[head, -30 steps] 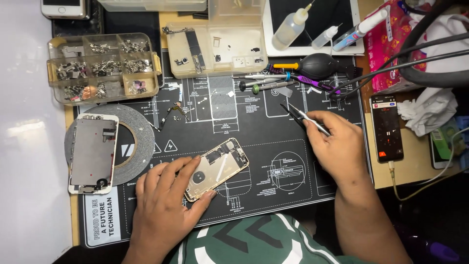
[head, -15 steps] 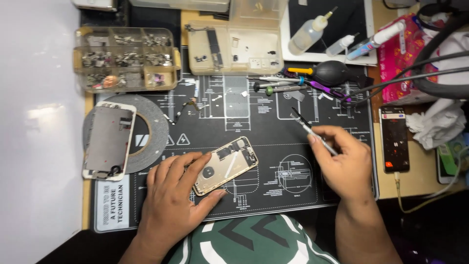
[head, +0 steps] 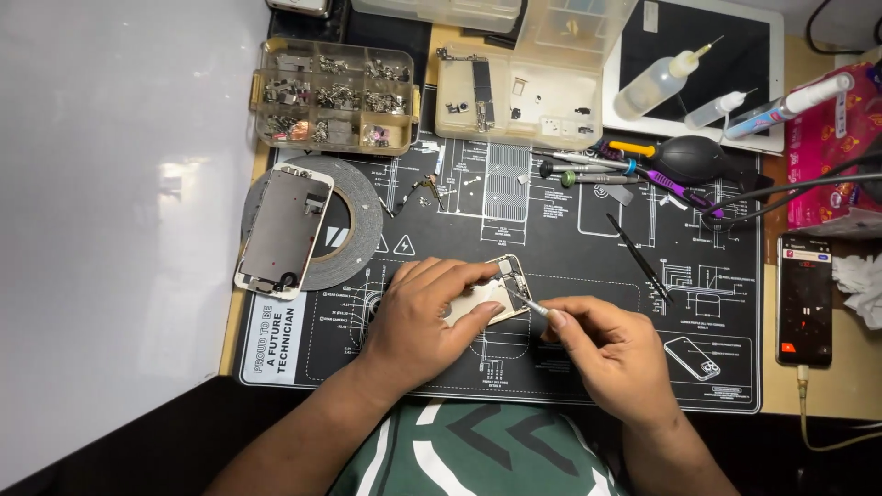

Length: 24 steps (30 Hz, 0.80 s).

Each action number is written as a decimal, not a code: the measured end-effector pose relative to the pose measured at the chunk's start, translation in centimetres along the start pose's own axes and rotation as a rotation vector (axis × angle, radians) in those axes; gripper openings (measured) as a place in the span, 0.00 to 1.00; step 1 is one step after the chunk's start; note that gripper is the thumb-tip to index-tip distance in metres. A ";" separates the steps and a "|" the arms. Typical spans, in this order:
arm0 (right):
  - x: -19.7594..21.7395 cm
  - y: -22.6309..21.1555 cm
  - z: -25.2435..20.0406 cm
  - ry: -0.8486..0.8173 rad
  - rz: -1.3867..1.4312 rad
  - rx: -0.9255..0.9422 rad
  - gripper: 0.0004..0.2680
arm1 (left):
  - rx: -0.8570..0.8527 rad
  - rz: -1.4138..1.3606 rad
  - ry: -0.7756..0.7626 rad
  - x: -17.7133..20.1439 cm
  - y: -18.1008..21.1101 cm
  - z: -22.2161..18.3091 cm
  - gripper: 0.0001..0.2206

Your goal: A technician uses precision tools to disassemble or reassemble the internal components of a mobile phone on a specialized repair mat.

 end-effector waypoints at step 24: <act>3.4 1.1 0.5 0.268 -0.254 0.185 0.04 | 0.075 -0.122 0.080 0.8 -0.4 0.2 0.03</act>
Point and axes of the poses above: each hand's wrist, its own z-axis towards the middle knuckle, its own x-axis out of the back of the hand, y = z × x, the point moved 7 cm from there along z, towards the middle knuckle, and after that the axes turned 6 degrees about z, right-handed, at the moved point
